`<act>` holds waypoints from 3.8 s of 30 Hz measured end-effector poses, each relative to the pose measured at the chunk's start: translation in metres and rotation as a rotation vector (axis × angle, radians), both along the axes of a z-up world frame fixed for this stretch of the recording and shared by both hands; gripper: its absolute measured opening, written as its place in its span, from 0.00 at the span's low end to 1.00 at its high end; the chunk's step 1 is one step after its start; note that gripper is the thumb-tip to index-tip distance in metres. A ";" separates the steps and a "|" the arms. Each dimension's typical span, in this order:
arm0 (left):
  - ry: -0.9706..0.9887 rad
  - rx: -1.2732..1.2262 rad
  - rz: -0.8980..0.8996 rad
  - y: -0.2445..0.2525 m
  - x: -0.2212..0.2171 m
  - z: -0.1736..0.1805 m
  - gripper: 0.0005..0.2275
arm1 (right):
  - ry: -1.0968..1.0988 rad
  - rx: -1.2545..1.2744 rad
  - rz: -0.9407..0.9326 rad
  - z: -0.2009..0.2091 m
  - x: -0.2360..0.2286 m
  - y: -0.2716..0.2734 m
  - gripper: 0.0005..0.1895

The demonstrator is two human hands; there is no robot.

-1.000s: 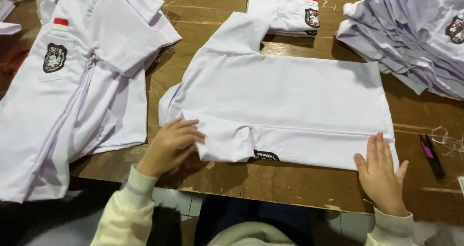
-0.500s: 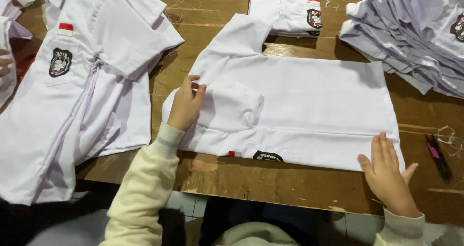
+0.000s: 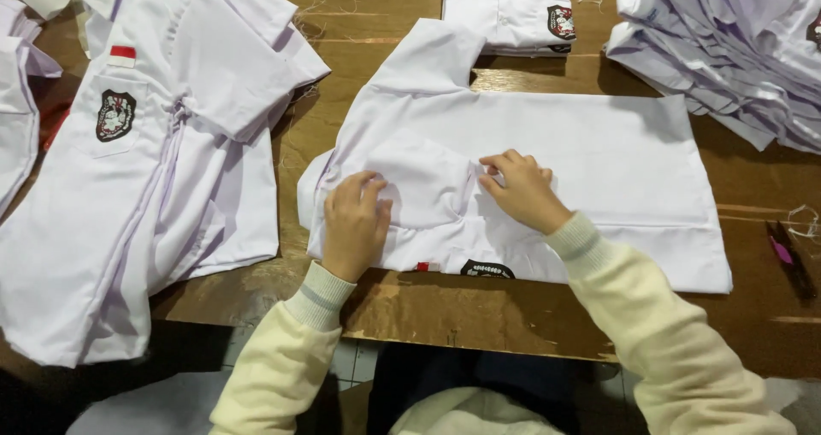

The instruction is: Folding a white uniform shirt neatly on a wooden work surface in a factory.

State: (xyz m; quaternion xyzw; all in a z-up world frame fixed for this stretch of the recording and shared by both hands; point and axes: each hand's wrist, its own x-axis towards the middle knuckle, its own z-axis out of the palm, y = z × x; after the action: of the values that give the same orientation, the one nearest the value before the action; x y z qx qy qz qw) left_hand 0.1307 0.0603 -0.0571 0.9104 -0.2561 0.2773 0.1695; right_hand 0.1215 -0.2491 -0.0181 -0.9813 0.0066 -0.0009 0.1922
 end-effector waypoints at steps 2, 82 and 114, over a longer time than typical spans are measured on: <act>0.018 0.020 -0.038 -0.002 -0.005 -0.003 0.13 | 0.051 0.074 0.031 -0.004 0.019 0.006 0.18; 0.295 -0.374 0.174 -0.084 0.115 -0.002 0.12 | -0.223 -0.237 0.327 -0.045 -0.014 0.071 0.35; 0.310 0.231 -0.112 -0.020 -0.049 0.002 0.30 | 0.142 -0.274 -0.309 0.006 -0.203 -0.155 0.44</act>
State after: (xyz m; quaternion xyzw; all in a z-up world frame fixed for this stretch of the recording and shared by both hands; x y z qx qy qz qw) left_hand 0.0821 0.0404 -0.0547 0.9398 -0.3075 0.0928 0.1167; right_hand -0.0819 -0.4043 -0.0118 -0.9832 0.1705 0.0380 0.0536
